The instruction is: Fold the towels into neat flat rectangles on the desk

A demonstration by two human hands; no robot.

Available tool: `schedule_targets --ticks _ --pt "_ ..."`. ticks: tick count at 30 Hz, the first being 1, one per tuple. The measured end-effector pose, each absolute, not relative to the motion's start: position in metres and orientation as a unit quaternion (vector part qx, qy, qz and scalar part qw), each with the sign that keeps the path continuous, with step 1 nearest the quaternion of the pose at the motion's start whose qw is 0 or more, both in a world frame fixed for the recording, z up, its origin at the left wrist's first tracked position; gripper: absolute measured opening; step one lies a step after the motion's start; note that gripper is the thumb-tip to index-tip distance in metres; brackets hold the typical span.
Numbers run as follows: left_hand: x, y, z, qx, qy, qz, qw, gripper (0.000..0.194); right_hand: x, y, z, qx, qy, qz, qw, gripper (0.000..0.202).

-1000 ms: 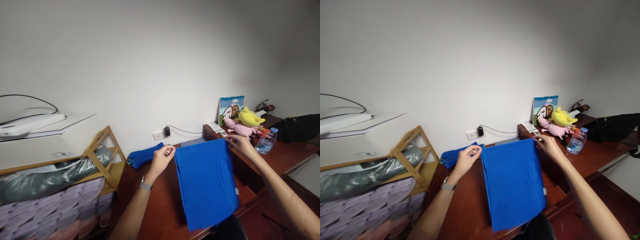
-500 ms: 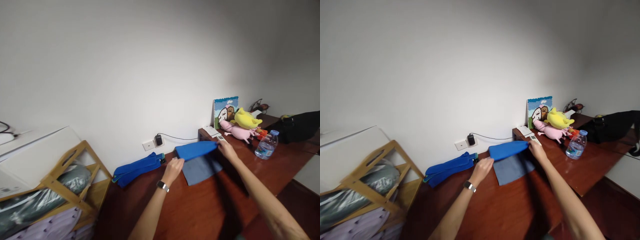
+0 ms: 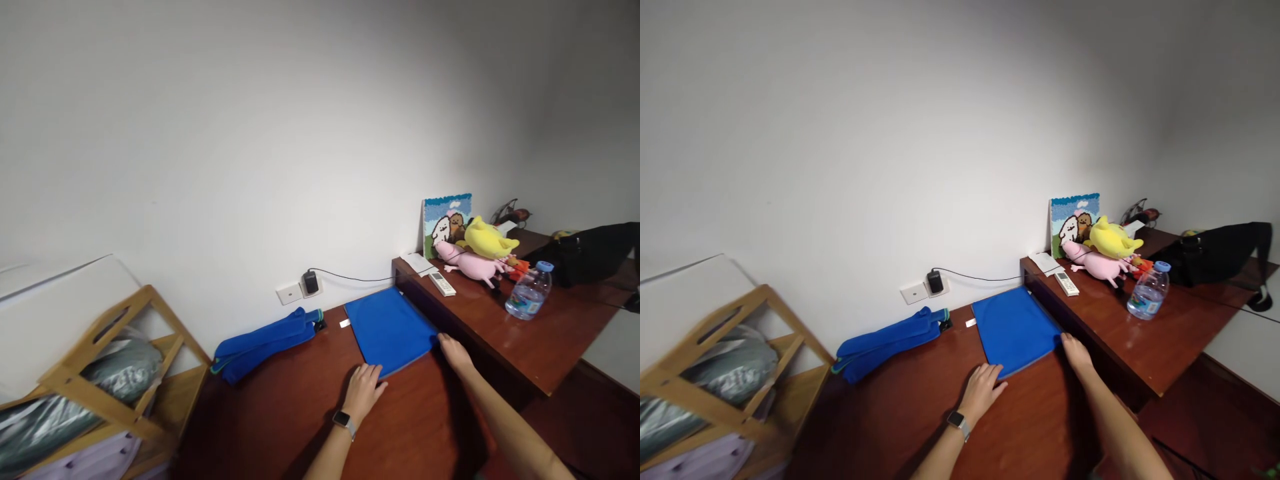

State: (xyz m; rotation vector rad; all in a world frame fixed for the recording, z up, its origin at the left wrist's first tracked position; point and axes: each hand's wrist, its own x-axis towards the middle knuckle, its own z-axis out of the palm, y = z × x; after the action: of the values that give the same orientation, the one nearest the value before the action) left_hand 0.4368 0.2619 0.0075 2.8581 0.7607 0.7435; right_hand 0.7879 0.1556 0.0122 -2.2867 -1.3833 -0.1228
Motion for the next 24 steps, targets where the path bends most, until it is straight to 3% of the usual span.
schedule_targets --ticks 7,10,13,19,24 --pt "0.421 0.234 0.006 0.925 0.284 0.243 0.060 0.046 0.767 0.142 -0.001 -0.845 -0.491 -0.041 0.207 0.041" --pt "0.376 0.223 0.003 0.905 0.332 0.261 0.046 0.043 0.735 0.141 -0.007 -0.819 -0.512 -0.112 0.234 0.040" --pt "0.293 0.226 -0.004 0.865 0.410 0.289 -0.013 0.037 0.679 0.159 -0.005 -0.762 -0.583 -0.088 0.266 0.035" --pt "0.123 0.250 -0.018 0.769 0.556 0.297 -0.109 0.036 0.518 0.259 0.032 -0.654 -0.697 0.117 0.270 0.031" --pt "0.103 0.248 -0.028 0.758 0.574 0.302 -0.071 0.038 0.408 0.368 0.083 -0.639 -0.731 0.130 0.201 0.028"
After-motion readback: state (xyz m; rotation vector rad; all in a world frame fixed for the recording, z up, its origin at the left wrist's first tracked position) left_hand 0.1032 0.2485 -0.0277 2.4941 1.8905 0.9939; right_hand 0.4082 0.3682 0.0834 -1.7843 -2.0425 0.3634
